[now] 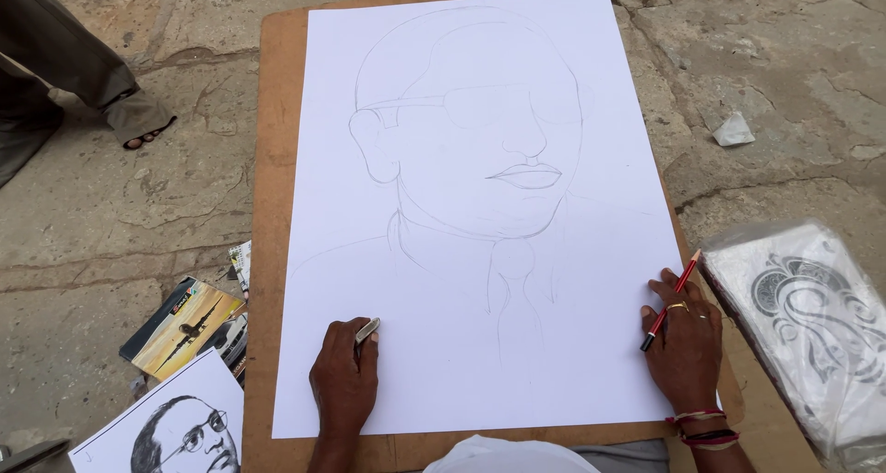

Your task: Drawing a portrait on a large sheet of paper using a pencil and an eraser.

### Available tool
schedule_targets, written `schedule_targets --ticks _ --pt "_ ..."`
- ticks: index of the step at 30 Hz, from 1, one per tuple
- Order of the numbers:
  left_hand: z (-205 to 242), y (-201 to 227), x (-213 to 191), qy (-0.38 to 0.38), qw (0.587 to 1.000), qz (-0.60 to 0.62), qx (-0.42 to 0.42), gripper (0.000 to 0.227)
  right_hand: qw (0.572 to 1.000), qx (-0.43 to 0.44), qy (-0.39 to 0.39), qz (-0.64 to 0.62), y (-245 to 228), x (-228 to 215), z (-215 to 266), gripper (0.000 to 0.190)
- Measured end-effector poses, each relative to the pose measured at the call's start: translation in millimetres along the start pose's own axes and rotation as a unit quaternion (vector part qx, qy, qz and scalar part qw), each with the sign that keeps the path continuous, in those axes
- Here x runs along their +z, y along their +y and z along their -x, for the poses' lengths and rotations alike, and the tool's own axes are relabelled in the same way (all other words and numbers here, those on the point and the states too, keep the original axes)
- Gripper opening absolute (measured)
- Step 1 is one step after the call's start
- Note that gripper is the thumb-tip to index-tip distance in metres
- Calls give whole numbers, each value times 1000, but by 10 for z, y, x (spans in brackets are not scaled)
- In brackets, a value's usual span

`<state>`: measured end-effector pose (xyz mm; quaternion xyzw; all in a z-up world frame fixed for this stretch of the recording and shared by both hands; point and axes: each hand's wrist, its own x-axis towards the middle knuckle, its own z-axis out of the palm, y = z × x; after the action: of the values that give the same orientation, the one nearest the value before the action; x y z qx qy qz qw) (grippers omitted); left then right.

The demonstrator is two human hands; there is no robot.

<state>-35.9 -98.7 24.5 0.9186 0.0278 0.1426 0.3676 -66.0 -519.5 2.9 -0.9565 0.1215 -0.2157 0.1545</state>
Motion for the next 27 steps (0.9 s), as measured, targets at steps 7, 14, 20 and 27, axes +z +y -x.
schedule_targets --ticks 7,14,20,27 --pt "-3 28 -16 8 1000 -14 -1 16 1000 -5 6 -18 -29 -9 -2 34" --pt "4 41 -16 11 1000 -9 0 15 999 -23 5 -24 -36 -29 6 35" --pt "5 34 -20 13 1000 -1 9 16 999 -32 17 -12 -17 -10 5 35" --pt "8 -17 3 7 1000 -9 10 17 999 -29 16 -25 -20 -11 16 34"
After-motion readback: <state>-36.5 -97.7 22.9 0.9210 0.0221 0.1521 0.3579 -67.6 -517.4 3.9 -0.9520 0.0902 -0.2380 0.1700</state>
